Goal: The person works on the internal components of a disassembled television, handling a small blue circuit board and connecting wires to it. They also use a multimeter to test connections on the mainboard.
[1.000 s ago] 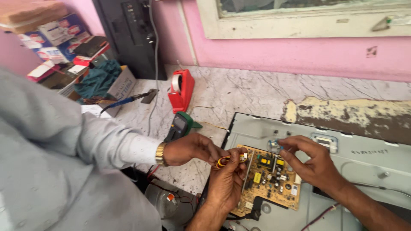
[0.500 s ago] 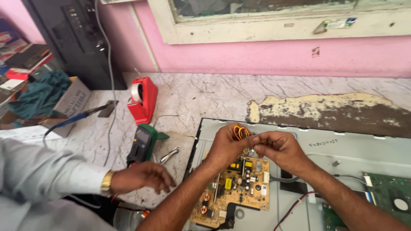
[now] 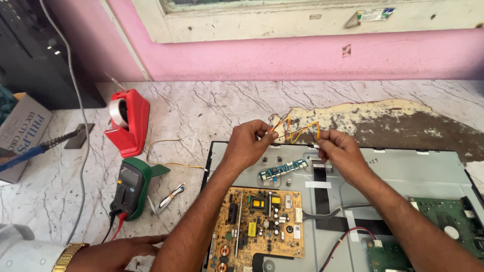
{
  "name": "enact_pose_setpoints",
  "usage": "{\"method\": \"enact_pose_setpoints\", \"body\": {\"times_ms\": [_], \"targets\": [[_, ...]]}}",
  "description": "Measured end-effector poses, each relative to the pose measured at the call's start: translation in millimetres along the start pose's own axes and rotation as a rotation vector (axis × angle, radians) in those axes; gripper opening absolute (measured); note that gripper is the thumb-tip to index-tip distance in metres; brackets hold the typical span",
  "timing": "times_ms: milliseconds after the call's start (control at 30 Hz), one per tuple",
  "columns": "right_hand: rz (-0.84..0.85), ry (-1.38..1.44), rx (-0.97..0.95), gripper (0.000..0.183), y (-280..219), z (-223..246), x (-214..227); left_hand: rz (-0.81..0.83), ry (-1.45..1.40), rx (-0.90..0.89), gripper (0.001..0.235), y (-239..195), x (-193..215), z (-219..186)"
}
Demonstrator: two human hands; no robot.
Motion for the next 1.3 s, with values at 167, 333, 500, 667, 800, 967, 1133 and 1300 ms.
{"method": "enact_pose_setpoints", "body": {"times_ms": [167,333,500,667,800,967,1133,1300], "targets": [[0.147,0.214,-0.087,0.009,4,-7,1,-0.058,-0.663,0.176,0.019,-3,-3,43],[0.176,-0.003,-0.008,0.006,0,-4,-10,-0.178,-0.551,0.203,0.021,-10,2,61],[0.019,-0.329,0.074,0.009,-10,1,-20,-0.08,-0.046,0.042,0.022,-18,-1,48],[-0.003,-0.372,0.061,0.011,-11,1,-24,-0.086,-0.196,0.128,0.02,-23,7,37],[0.052,-0.072,0.057,0.006,-10,1,-25,-0.098,-0.263,0.082,0.02,-22,13,37],[0.005,0.348,0.207,0.009,-8,-2,-20,0.069,-0.331,0.008,0.025,-25,4,41],[-0.052,0.138,0.155,0.015,1,-8,-12,0.201,-0.106,-0.143,0.026,-29,1,26],[0.043,0.01,0.148,0.013,6,-14,-13,0.271,0.286,-0.415,0.035,-36,2,-1]]}}
Point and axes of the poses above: each hand's wrist, its own y-axis towards the middle knuckle, its own x-axis out of the back of the hand, z = x × y, the point moved 1 cm from there along y, towards the middle knuckle, and after that the axes turned 11 degrees about -x, right-handed, at the moved point
